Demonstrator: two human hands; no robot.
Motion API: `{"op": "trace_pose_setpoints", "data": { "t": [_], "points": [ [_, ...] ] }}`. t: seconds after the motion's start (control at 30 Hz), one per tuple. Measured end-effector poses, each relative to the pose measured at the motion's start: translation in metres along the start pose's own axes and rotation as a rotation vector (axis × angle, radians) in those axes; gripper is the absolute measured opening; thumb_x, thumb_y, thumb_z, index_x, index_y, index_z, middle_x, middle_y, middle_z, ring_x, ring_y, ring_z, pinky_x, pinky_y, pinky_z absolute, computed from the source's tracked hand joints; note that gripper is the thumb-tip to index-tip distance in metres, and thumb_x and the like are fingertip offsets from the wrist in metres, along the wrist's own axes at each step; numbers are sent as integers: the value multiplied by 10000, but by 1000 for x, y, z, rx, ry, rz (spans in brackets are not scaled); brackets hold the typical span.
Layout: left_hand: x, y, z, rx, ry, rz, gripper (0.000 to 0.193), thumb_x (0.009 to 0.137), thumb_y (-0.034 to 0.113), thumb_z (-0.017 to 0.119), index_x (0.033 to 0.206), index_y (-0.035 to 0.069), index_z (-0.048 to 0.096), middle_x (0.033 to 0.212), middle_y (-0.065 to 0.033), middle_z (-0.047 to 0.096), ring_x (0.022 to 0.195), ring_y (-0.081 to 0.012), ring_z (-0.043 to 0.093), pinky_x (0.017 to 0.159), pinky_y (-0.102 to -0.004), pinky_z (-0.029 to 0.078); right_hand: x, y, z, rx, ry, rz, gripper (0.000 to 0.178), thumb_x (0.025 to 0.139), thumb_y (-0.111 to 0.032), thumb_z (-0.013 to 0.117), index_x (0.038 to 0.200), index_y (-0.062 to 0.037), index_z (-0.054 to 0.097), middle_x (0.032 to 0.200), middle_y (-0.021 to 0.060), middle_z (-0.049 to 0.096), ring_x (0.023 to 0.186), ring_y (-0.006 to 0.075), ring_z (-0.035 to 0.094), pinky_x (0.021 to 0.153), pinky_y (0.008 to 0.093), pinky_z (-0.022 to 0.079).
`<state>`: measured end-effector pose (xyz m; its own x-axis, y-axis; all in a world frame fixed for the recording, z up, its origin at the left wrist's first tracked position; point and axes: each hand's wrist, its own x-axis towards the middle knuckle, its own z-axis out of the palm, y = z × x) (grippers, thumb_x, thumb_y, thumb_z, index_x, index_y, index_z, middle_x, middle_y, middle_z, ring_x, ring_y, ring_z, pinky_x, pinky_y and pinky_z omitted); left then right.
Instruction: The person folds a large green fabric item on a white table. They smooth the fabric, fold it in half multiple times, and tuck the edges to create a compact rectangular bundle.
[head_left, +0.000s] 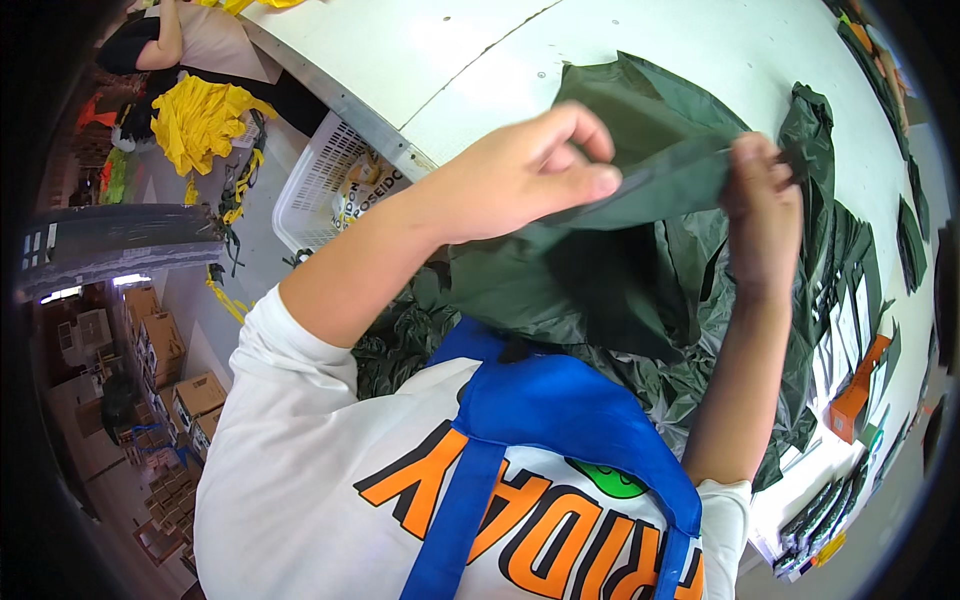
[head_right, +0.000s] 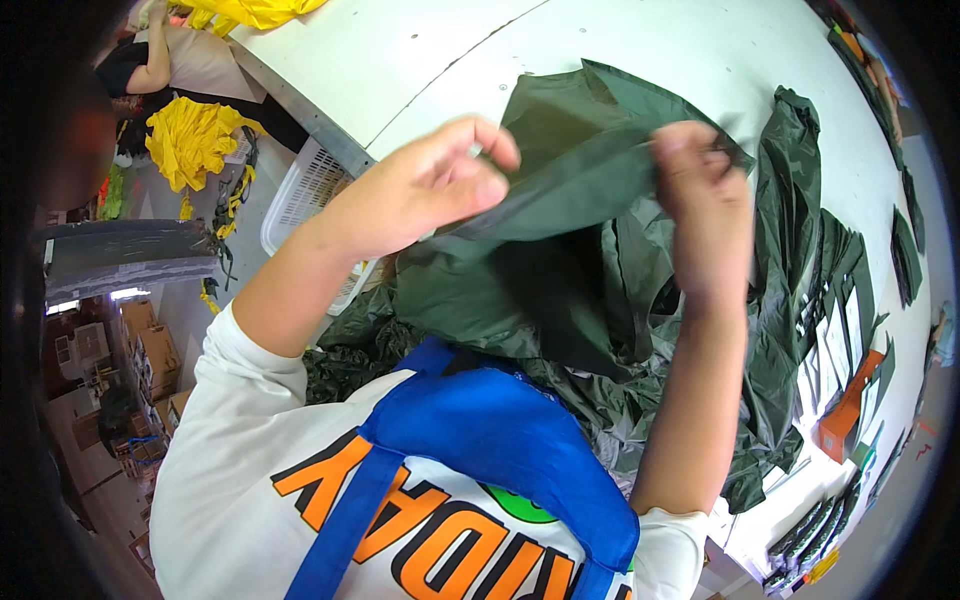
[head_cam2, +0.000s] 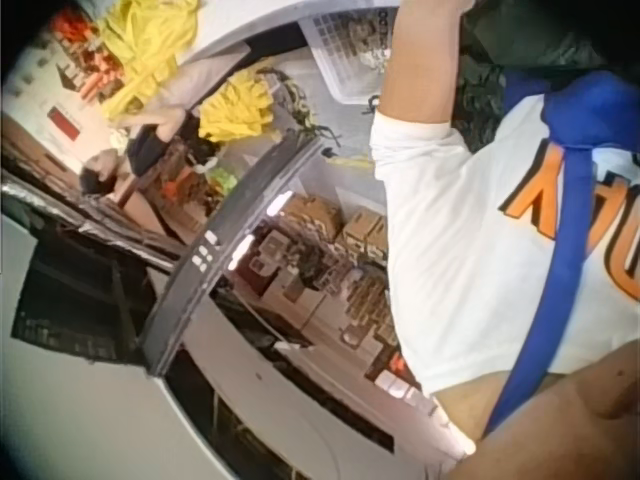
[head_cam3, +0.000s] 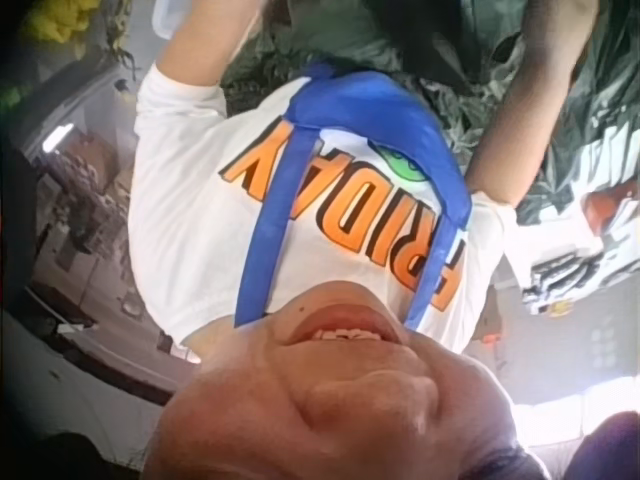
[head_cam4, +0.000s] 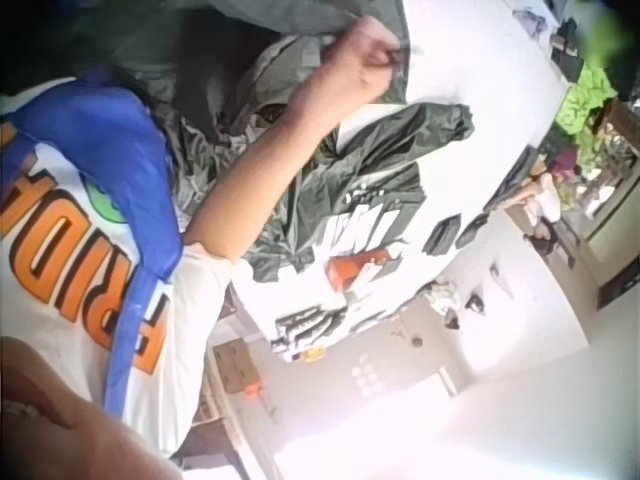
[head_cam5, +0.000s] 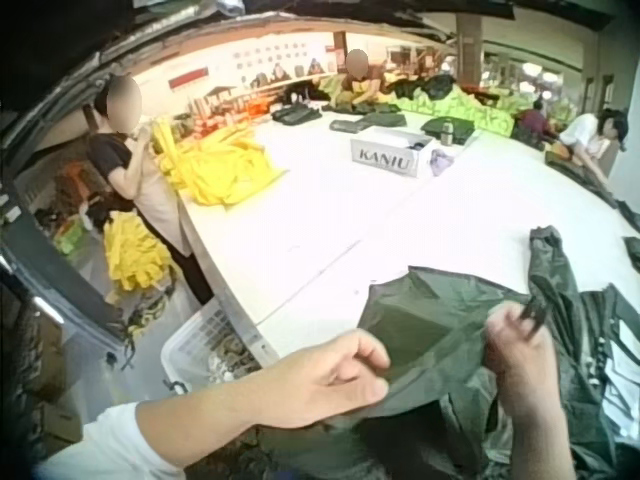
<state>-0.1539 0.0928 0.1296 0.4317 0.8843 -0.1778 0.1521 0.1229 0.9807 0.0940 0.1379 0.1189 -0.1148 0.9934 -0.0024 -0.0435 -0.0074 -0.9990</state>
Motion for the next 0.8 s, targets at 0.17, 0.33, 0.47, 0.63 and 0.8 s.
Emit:
{"op": "trace_pose_setpoints", "data": {
  "t": [0.17, 0.33, 0.47, 0.63, 0.8],
  "points": [
    [-30, -61, -11, 275, -201, -225, 372, 796, 240, 710, 1053, -8, 604, 877, -78, 667, 814, -151, 575, 780, -296, 456, 26, -4, -42, 434, 323, 40, 215, 925, -188, 596, 724, -158, 525, 546, -100, 372, 457, 24, 314, 432, 193, 238],
    [-44, -60, -8, -8, -127, -282, 267, 837, 210, 680, 957, -25, 637, 807, -21, 647, 741, -89, 521, 716, -271, 448, 30, -8, -62, 469, 359, 22, 247, 935, -190, 580, 708, -147, 493, 545, -90, 357, 457, 35, 290, 459, 203, 246],
    [-50, -53, -11, -36, -170, -253, 261, 844, 203, 683, 951, -31, 636, 803, -8, 644, 748, -65, 522, 718, -239, 447, 27, -6, -65, 449, 319, 9, 244, 940, -189, 571, 713, -148, 491, 544, -88, 347, 463, 38, 297, 462, 204, 241],
    [-49, -44, -21, 156, -354, -355, 234, 837, 176, 686, 951, -26, 647, 816, -32, 671, 757, -79, 573, 725, -235, 467, 95, -2, -114, 559, 503, 46, 217, 959, -138, 511, 760, -56, 549, 666, -1, 542, 561, 124, 474, 594, 252, 471],
    [-17, -24, -14, -179, -213, -322, 187, 917, 214, 585, 876, 33, 606, 783, -78, 682, 650, -123, 640, 574, -230, 495, 66, -31, -125, 336, 380, 65, 404, 1013, -220, 358, 1282, 81, 369, 1261, 262, 521, 1126, 314, 565, 899, 348, 518]
  ]
}}
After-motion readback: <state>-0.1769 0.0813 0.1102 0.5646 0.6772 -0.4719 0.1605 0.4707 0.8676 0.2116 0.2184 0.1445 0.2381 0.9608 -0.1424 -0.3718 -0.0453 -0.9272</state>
